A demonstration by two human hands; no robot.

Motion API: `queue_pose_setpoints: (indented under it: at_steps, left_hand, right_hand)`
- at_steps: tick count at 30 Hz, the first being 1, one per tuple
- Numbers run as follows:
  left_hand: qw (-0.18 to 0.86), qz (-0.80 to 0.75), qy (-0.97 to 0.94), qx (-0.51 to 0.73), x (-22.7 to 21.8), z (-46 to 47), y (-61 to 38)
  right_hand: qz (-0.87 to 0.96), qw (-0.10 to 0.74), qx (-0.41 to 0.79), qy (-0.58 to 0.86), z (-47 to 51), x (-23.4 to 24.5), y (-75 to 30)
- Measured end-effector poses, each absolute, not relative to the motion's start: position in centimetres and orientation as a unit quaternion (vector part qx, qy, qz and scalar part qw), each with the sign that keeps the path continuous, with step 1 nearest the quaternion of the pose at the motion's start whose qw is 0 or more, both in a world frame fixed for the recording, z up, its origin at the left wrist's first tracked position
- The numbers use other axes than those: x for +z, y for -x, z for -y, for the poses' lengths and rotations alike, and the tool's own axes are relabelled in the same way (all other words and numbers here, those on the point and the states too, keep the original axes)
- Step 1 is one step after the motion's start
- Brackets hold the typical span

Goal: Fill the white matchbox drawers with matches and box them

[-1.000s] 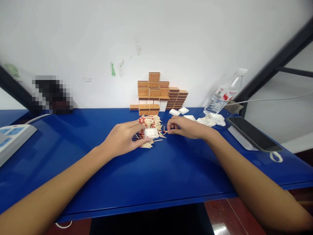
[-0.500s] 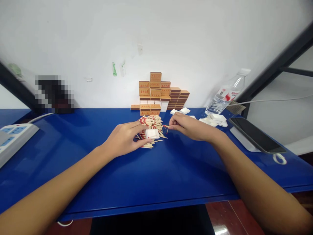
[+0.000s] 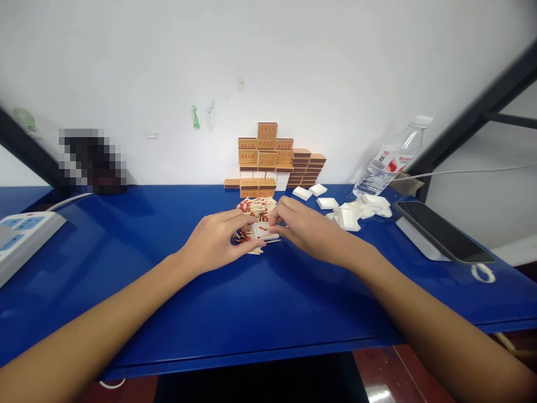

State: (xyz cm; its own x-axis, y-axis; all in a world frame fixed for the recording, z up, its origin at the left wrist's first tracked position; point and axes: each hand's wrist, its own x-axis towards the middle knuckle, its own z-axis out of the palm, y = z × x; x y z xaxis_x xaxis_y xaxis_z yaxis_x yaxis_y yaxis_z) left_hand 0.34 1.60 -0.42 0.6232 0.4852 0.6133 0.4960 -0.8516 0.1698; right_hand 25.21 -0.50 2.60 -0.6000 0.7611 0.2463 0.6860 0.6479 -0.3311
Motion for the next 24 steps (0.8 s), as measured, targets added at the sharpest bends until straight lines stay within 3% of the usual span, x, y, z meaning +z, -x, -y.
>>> queue_pose_setpoints:
  at_steps: [5,11,17,24]
  left_hand:
    - [-0.004,0.273,0.894,-0.356,-0.5,-1.4,-0.5]
    - [-0.050,0.277,0.879,-0.384,-0.6,-1.6,-0.6]
    - [-0.069,0.290,0.869,-0.395,-0.2,-1.7,-0.6]
    - [-0.056,0.315,0.854,-0.411,0.2,-2.3,-0.2]
  right_hand:
    - [0.899,0.184,0.076,0.390,1.0,2.6,-24.7]
    - [0.897,0.242,0.089,0.360,0.4,2.4,-25.2]
    - [0.871,0.293,0.028,0.394,-1.1,3.0,-26.8]
    - [0.865,0.148,0.101,0.468,-2.9,1.9,-29.0]
